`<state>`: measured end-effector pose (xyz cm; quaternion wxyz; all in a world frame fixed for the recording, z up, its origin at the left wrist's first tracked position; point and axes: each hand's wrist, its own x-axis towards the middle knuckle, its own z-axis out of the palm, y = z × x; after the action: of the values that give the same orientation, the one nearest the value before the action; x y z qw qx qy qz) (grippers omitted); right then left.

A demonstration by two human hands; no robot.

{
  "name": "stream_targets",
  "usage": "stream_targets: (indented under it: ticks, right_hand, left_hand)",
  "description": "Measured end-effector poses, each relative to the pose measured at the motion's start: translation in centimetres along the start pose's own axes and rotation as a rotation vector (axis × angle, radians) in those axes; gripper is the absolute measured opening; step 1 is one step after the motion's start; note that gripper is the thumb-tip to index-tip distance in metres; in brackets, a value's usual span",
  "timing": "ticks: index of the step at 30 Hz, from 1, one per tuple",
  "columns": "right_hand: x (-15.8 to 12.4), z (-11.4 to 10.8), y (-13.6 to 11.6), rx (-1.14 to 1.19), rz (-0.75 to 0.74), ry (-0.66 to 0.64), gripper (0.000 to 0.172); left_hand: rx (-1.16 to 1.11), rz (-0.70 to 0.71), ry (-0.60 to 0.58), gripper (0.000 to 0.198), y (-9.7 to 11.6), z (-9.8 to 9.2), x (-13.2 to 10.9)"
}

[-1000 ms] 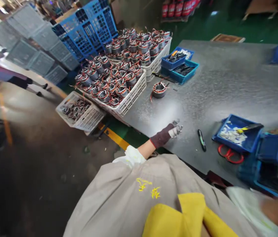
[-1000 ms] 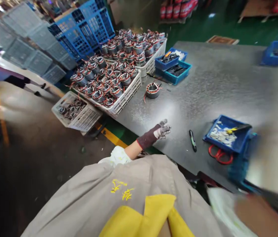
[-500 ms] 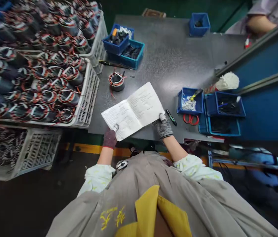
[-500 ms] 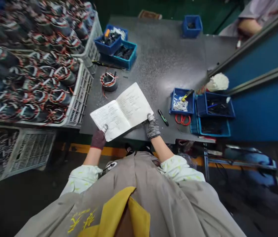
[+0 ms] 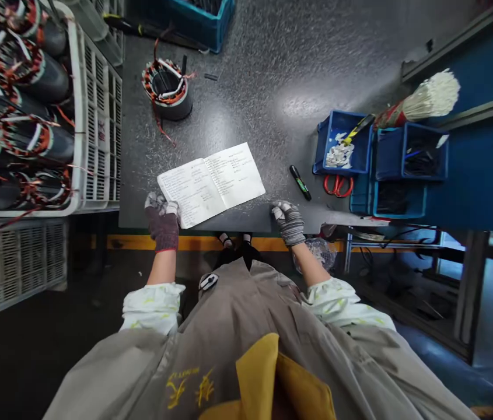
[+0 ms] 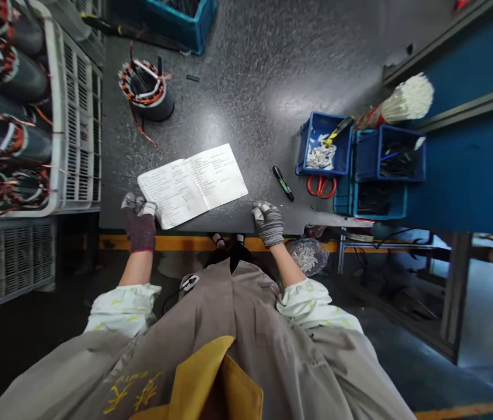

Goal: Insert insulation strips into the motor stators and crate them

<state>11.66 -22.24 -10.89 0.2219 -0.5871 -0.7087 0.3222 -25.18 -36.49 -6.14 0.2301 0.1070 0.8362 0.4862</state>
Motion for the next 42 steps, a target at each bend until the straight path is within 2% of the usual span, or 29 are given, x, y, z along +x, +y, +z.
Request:
stream_targets:
  ticks: [2, 3, 5, 7, 10, 12, 16, 22, 28, 34, 38, 42]
  right_hand:
    - [-0.1, 0.4, -0.8, -0.195, -0.232, -0.084, 0.032]
    - [0.0, 0.8, -1.6, -0.237, -0.316, -0.131, 0.033]
    - [0.2, 2.1, -3.4, -0.286, -0.495, -0.251, 0.038]
    - [0.5, 3.7, -5.0, -0.304, -0.623, -0.356, 0.042]
    - [1.1, 5.8, -6.3, -0.336, -0.648, -0.448, 0.047]
    - [1.4, 6.6, -6.0, -0.358, -0.609, -0.471, 0.048]
    - [1.5, 6.7, -4.4, -0.37, -0.599, -0.489, 0.05]
    - [1.3, 6.7, -3.5, -0.357, -0.584, -0.494, 0.05]
    - [1.1, 7.0, -3.1, -0.278, -0.614, -0.456, 0.048]
    - [1.0, 6.8, -3.3, -0.245, -0.566, -0.48, 0.049]
    - [0.9, 6.7, -3.7, -0.247, -0.55, -0.491, 0.05]
    - [0.9, 6.5, -4.0, -0.284, -0.555, -0.504, 0.051]
  left_hand:
    - [0.123, 0.193, 0.035, 0.066, -0.5, -0.9, -0.8]
    - [0.202, 0.304, 0.014, 0.064, -0.6, -1.1, -1.3]
    - [0.389, 0.545, -0.089, 0.059, -0.7, -0.7, -2.0]
    - [0.523, 0.689, -0.242, 0.053, -0.7, 0.7, -2.4]
    - [0.607, 0.78, -0.437, 0.049, -0.8, 3.9, -1.9]
    - [0.634, 0.824, -0.503, 0.048, -1.0, 5.9, -0.9]
    - [0.701, 0.851, -0.572, 0.047, -1.4, 8.2, 1.7]
    - [0.734, 0.885, -0.664, 0.049, -2.2, 7.8, 3.8]
    - [0.707, 0.843, -0.715, 0.053, -1.6, 6.7, 3.5]
    - [0.639, 0.673, -0.646, 0.047, 0.6, 6.8, 2.2]
    - [0.679, 0.675, -0.629, 0.035, 1.3, 7.0, 1.7]
    - [0.667, 0.679, -0.621, 0.039, 1.1, 7.2, 1.5]
